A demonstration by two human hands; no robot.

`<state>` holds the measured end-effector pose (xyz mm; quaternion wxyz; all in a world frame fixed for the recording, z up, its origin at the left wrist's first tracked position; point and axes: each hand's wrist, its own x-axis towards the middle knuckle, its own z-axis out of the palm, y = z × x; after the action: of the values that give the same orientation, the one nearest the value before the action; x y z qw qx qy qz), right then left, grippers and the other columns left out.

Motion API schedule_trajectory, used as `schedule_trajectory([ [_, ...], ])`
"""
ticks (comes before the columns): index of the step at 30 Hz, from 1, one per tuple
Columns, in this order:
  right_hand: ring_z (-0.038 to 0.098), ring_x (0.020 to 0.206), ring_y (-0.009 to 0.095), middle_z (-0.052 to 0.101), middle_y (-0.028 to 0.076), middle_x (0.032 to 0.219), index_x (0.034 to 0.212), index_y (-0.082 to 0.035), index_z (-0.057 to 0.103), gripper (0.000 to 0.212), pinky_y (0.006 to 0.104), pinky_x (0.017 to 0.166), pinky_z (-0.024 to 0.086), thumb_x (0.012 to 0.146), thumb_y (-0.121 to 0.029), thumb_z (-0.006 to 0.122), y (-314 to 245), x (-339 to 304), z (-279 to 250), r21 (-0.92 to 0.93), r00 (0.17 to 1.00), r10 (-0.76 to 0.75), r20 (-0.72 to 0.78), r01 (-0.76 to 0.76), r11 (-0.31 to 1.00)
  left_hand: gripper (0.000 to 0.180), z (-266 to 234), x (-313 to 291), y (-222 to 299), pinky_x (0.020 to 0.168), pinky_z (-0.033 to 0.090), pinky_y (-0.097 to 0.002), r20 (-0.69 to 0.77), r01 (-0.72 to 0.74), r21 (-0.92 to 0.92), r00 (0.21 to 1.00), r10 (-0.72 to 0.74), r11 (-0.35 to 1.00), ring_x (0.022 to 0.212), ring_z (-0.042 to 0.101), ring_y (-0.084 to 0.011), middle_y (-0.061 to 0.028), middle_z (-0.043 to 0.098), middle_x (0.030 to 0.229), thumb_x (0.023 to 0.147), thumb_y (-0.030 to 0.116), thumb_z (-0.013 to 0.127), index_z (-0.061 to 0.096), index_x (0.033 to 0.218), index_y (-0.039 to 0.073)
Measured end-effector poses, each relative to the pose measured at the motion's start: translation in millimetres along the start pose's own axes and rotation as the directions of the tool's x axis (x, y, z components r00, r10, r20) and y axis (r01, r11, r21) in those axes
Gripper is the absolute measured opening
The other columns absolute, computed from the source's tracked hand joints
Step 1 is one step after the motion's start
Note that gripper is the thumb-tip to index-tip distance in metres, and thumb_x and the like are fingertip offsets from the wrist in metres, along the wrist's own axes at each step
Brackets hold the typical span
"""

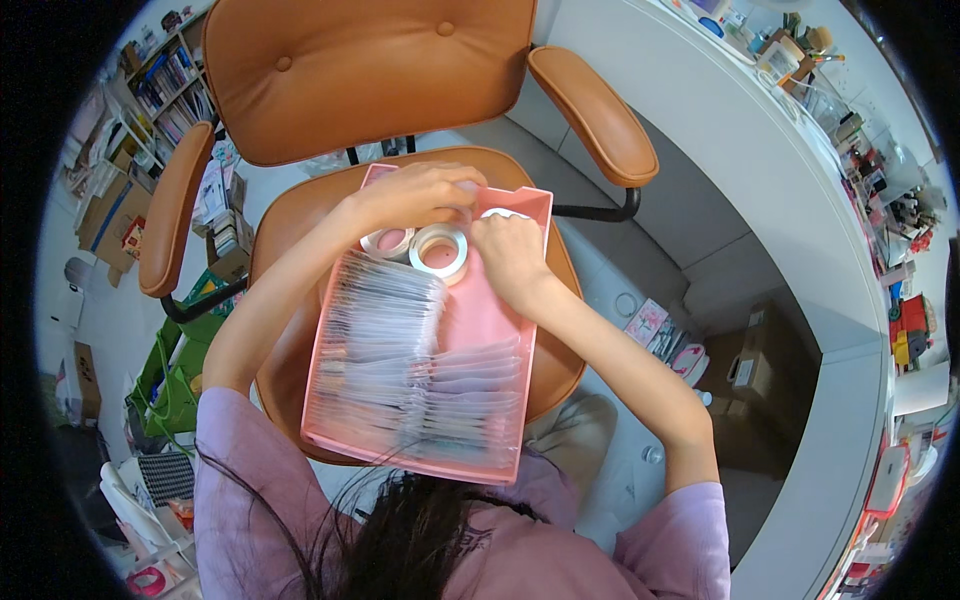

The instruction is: The person organizes white plastic rings into a pink tray, then wipes a purple basket with a tissue. They open a drawer, retrieve small packaged items, and place them into the basket.

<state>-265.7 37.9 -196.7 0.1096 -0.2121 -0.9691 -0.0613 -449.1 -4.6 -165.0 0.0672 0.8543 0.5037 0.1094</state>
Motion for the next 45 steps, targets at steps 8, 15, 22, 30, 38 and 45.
schedule_trajectory([
  [8, 0.064, 0.082, 0.036, 0.063, 0.021, 0.087, 0.081, 0.003, 0.061, 0.01, 0.044, 0.068, 0.053, 0.074, 0.0, 0.054, 20, 2, 6, 0.235, 0.986, -0.059, 0.155, 0.021, 0.972, 0.029, 0, -10, 9, 0.088, 0.047, -0.0374, -0.034, 0.056, -0.124, 0.998, -0.061, 0.991, 0.111, 0.053, -0.0281, -0.0096, 0.052, 0.125, 0.079, 0.014, 0.063, 0.063, 0.107, 0.007],
  [15, 0.067, 0.078, 0.028, 0.067, 0.013, 0.079, 0.08, -0.004, 0.067, 0.01, 0.0371, 0.066, 0.054, 0.076, -0.006, 0.058, 20, 9, 13, 0.146, 0.979, -0.203, 0.036, 0.195, 0.97, 0.064, 13, -12, 9, 0.1, 0.038, -0.0399, -0.201, 0.131, -0.042, 0.97, -0.137, 0.991, 0.121, 0.045, -0.0309, -0.0131, 0.044, 0.134, 0.079, 0.019, 0.065, 0.038, 0.136, 0.009],
  [22, 0.066, 0.07, 0.023, 0.066, 0.01, 0.072, 0.07, -0.011, 0.065, 0.004, 0.0341, 0.065, 0.048, 0.068, -0.008, 0.063, 18, 10, 7, -0.126, 0.988, -0.129, 0.088, 0.139, 0.982, 0.065, 12, -10, 2, 0.1, 0.038, -0.0412, -0.095, 0.236, -0.033, 0.967, -0.238, 0.971, 0.12, 0.046, -0.0315, -0.0159, 0.049, 0.129, 0.075, 0.022, 0.069, 0.042, 0.132, 0.006],
  [30, 0.063, 0.08, 0.022, 0.064, 0.009, 0.08, 0.08, -0.008, 0.066, 0.008, 0.0338, 0.068, 0.047, 0.074, -0.013, 0.063, -24, -40, -48, -0.096, 0.995, 0.005, 0.098, 0.005, 0.995, 0.065, 9, -6, 7, 0.1, 0.037, -0.0421, -0.077, 0.25, -0.016, 0.965, -0.25, 0.968, 0.12, 0.046, -0.032, -0.0172, 0.049, 0.128, 0.075, 0.028, 0.069, 0.044, 0.129, 0.003],
  [38, 0.062, 0.088, 0.031, 0.064, 0.015, 0.098, 0.098, 0.0, 0.062, 0.024, 0.0384, 0.075, 0.05, 0.077, -0.011, 0.066, -21, -141, -139, 0.467, 0.981, 0.156, -0.115, -0.085, 0.88, 0.062, -7, 17, 35, 0.093, 0.04, -0.0424, -0.371, 0.105, 0.211, 0.928, -0.019, 0.972, 0.109, 0.051, -0.0336, -0.0171, 0.052, 0.119, 0.078, 0.036, 0.066, 0.047, 0.122, -0.002],
  [45, 0.061, 0.094, 0.033, 0.063, 0.019, 0.105, 0.107, 0.002, 0.061, 0.034, 0.0371, 0.081, 0.049, 0.074, -0.002, 0.067, 23, -247, -255, 0.173, 0.524, 0.536, -0.662, -0.589, 0.789, 0.031, -107, 148, 246, 0.076, 0.049, -0.0391, -0.482, -0.57, 0.136, 0.676, 0.557, 0.81, 0.09, 0.058, -0.0336, -0.0155, 0.058, 0.098, 0.073, 0.013, 0.069, 0.057, 0.097, -0.001],
])
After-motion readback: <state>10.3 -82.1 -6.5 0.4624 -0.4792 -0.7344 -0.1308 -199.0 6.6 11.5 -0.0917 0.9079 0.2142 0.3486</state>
